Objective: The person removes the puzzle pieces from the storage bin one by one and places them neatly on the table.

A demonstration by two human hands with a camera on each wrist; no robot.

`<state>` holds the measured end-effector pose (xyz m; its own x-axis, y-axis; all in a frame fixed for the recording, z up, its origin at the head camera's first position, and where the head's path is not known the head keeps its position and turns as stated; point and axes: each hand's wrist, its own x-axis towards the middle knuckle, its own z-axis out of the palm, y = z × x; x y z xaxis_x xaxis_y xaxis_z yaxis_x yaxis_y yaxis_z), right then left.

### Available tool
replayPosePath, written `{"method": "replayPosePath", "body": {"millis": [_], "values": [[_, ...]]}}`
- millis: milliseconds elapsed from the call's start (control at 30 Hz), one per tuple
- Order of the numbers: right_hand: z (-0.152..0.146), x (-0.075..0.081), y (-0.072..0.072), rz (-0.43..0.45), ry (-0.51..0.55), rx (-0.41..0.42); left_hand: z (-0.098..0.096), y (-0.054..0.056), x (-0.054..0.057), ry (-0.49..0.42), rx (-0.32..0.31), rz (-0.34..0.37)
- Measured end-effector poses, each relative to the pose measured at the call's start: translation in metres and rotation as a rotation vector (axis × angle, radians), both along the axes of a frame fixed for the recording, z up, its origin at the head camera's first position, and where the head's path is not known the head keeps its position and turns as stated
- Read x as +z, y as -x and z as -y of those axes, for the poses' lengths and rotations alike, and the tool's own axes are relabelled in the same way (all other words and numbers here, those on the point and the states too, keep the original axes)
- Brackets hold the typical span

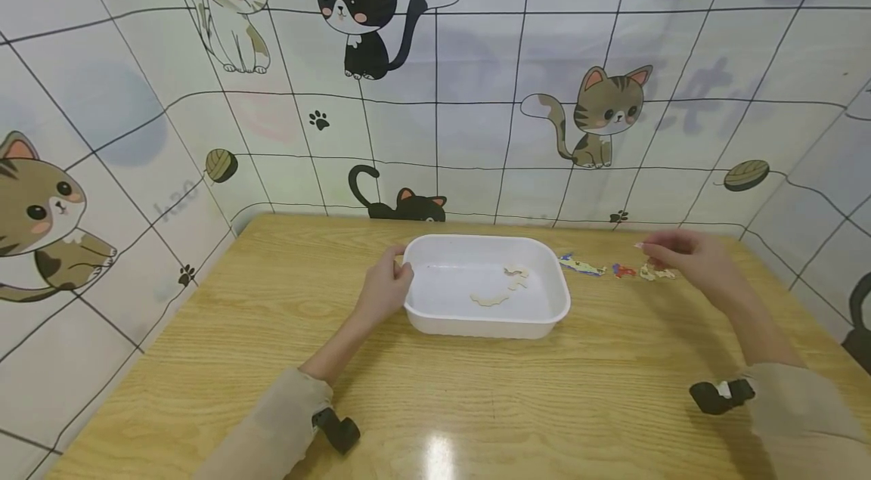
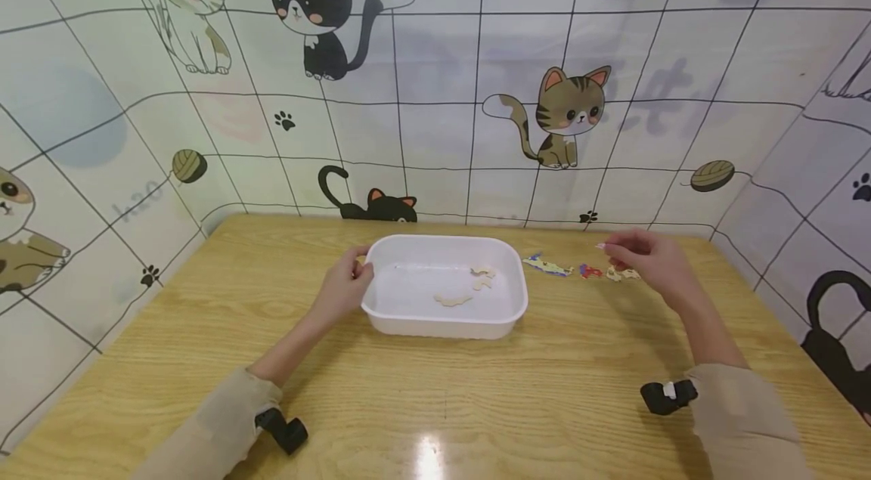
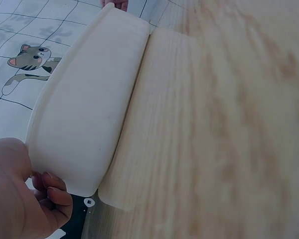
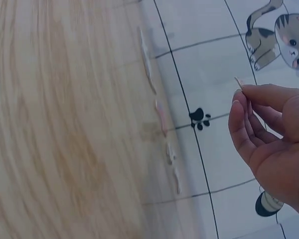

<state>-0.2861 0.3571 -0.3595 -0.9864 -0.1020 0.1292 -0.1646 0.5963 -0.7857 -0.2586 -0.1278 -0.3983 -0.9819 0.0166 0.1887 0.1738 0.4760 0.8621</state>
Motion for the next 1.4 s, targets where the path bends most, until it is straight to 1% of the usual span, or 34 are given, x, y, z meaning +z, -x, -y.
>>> {"method": "replayPosePath", "body": {"millis": [133, 267, 367, 467, 633, 733, 800, 833, 933, 1033, 1167, 1300, 1400], "values": [[-0.014, -0.006, 0.003, 0.003, 0.001, 0.008, -0.001, 0.0, 0.001, -0.001, 0.002, 0.001], [-0.024, -0.01, 0.003, 0.018, 0.04, 0.021, -0.002, 0.001, 0.002, -0.007, -0.001, 0.004], [-0.031, -0.01, 0.002, 0.043, 0.033, 0.015, -0.002, 0.001, 0.003, -0.01, -0.005, 0.0], [-0.039, -0.011, 0.002, 0.04, 0.01, 0.01, -0.002, 0.001, 0.004, -0.01, -0.003, -0.006], [-0.055, -0.02, 0.003, 0.034, 0.063, 0.001, -0.003, 0.001, 0.004, -0.009, -0.006, -0.014], [-0.064, -0.025, 0.004, 0.077, 0.083, -0.016, -0.004, 0.0, 0.005, -0.007, -0.009, -0.015], [-0.069, -0.027, 0.004, 0.107, 0.07, -0.033, -0.004, 0.0, 0.005, -0.004, -0.01, -0.015], [-0.071, -0.028, 0.004, 0.12, 0.041, -0.043, -0.004, 0.0, 0.005, -0.003, -0.01, -0.015], [-0.075, -0.03, 0.004, 0.173, 0.0, -0.077, -0.004, 0.0, 0.004, -0.005, -0.011, -0.013], [-0.078, -0.033, 0.006, 0.215, 0.001, -0.099, -0.003, 0.0, 0.003, -0.013, -0.014, -0.013], [-0.082, -0.037, 0.009, 0.244, 0.013, -0.115, -0.002, 0.001, 0.0, -0.019, -0.019, -0.014], [-0.085, -0.038, 0.011, 0.265, -0.027, -0.137, -0.002, 0.003, -0.002, -0.018, -0.015, -0.01], [-0.085, -0.038, 0.013, 0.28, -0.059, -0.17, -0.002, 0.003, -0.003, -0.016, -0.013, -0.009]]}}
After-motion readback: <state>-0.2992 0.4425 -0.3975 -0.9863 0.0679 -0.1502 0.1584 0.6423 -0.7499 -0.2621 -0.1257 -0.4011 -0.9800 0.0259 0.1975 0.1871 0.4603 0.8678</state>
